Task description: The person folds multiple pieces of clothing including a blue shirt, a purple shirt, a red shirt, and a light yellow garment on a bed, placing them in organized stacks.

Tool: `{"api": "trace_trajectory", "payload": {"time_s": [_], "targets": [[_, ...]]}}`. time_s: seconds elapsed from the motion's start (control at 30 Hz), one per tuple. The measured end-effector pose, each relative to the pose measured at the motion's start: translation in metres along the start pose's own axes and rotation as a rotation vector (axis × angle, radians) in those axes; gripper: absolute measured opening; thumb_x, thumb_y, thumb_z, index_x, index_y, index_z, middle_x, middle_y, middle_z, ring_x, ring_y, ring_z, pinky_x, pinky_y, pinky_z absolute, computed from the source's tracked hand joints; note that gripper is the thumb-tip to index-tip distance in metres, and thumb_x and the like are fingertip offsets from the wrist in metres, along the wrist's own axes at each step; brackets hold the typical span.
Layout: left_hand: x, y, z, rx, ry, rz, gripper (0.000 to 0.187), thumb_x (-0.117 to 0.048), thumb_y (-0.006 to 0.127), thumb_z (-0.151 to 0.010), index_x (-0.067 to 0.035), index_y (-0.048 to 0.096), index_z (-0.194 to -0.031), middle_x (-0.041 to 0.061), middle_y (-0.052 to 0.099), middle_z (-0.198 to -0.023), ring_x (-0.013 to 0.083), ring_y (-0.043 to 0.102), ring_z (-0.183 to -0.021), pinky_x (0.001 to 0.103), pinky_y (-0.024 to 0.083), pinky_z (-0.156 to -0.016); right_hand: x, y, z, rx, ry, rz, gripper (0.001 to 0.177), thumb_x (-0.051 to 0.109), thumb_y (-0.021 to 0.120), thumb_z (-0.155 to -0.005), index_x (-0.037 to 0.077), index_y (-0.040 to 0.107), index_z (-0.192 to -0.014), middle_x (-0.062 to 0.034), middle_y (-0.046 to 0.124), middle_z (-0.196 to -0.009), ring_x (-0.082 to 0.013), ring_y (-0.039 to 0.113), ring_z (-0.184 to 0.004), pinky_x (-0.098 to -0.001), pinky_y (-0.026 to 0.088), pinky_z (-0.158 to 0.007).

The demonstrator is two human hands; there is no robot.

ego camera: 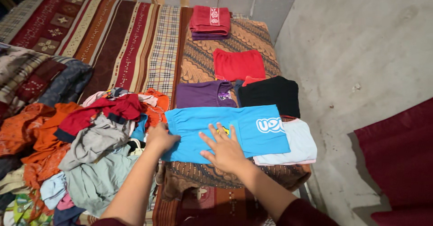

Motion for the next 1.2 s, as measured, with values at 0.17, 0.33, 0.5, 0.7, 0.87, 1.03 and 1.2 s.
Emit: {"api": "trace_trajectory", "payload": {"time_s": [0.17, 0.33, 0.5, 0.7, 0.87, 1.03, 1.2], "targets": [[0.009, 0.003, -0.005, 0.170, -0.214, 0.535, 0.078, -0.013, 0.093, -0.060, 0.006, 0.061, -0.128, 0.019, 0.074, -0.110, 0.0275, 0.074, -0.098, 0.039, 0.060, -0.085, -0.007, 0.005, 0.005, -0.010, -0.008, -0.044, 0.062, 0.052, 0.055, -0.097, 0.024, 0.048, -0.151, -0.0195, 0.032, -0.162, -0.0419, 0.023, -0.150, -0.0640, 0.008, -0.117], [-0.040, -0.019, 0.004, 0.314, 0.013, 0.962, 0.096, 0.001, 0.086, -0.056, 0.004, 0.040, -0.140, 0.014, 0.069, -0.108, 0.0250, 0.072, -0.094, 0.039, 0.061, -0.081, -0.036, 0.011, 0.002, -0.105, 0.096, -0.528, 0.055, 0.049, 0.051, -0.101, 0.014, 0.058, -0.144, -0.0125, 0.057, -0.152, -0.0340, 0.043, -0.151, -0.0560, 0.017, -0.126], [-0.145, -0.014, 0.060, 0.537, 0.412, 0.880, 0.093, 0.005, 0.079, -0.072, -0.009, 0.033, -0.151, 0.017, 0.064, -0.107, 0.0194, 0.068, -0.089, 0.029, 0.058, -0.079, -0.079, -0.044, 0.016, 0.143, -0.397, -2.341, 0.057, 0.042, 0.050, -0.116, -0.005, 0.047, -0.147, -0.0228, 0.062, -0.130, -0.0321, 0.061, -0.119, -0.0478, 0.050, -0.102], [-0.203, 0.040, 0.083, 0.799, 0.519, 1.218, 0.071, 0.009, 0.054, -0.081, -0.011, 0.036, -0.147, 0.009, 0.060, -0.125, 0.0155, 0.071, -0.089, 0.031, 0.063, -0.071, -0.133, -0.069, 0.042, -0.179, 0.474, -1.695, 0.049, 0.006, 0.067, -0.093, 0.005, 0.054, -0.140, -0.0081, 0.070, -0.118, -0.0194, 0.068, -0.106, -0.0378, 0.057, -0.090], [-0.188, 0.029, 0.082, -0.203, 1.050, 0.357, 0.031, -0.019, 0.070, -0.093, -0.017, 0.060, -0.122, 0.011, 0.056, -0.137, 0.0362, 0.059, -0.131, 0.052, 0.052, -0.110, -0.171, -0.079, 0.051, -0.267, 0.621, -1.548, 0.044, 0.007, 0.062, -0.094, 0.007, 0.057, -0.138, -0.0078, 0.074, -0.113, -0.0168, 0.071, -0.100, -0.0340, 0.059, -0.088], [-0.209, 0.041, 0.097, 0.041, 1.056, 0.003, 0.072, -0.048, 0.069, -0.084, -0.011, 0.049, -0.143, 0.023, 0.033, -0.158, 0.0479, 0.021, -0.146, 0.075, 0.016, -0.109, -0.186, -0.066, 0.055, -0.345, 0.709, -1.105, 0.041, 0.012, 0.066, -0.094, 0.004, 0.061, -0.134, -0.0133, 0.075, -0.108, -0.0221, 0.071, -0.095, -0.0370, 0.059, -0.082], [-0.188, 0.075, 0.090, -0.129, 1.034, 0.025, 0.069, -0.046, 0.070, -0.089, -0.008, 0.049, -0.143, 0.028, 0.030, -0.159, 0.0546, 0.021, -0.145, 0.075, 0.019, -0.106, -0.184, -0.060, 0.058, -0.194, 0.974, -0.335, 0.052, 0.051, 0.071, -0.085, 0.007, 0.077, -0.111, -0.0225, 0.076, -0.098, -0.0363, 0.073, -0.096, -0.0437, 0.055, -0.085]]}}
Point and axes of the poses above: each hand's wrist, its own z-axis away from the middle knuckle, its own y-axis out of the palm, x = y × z, the point moved 1 cm from there along -z, towards the middle knuckle
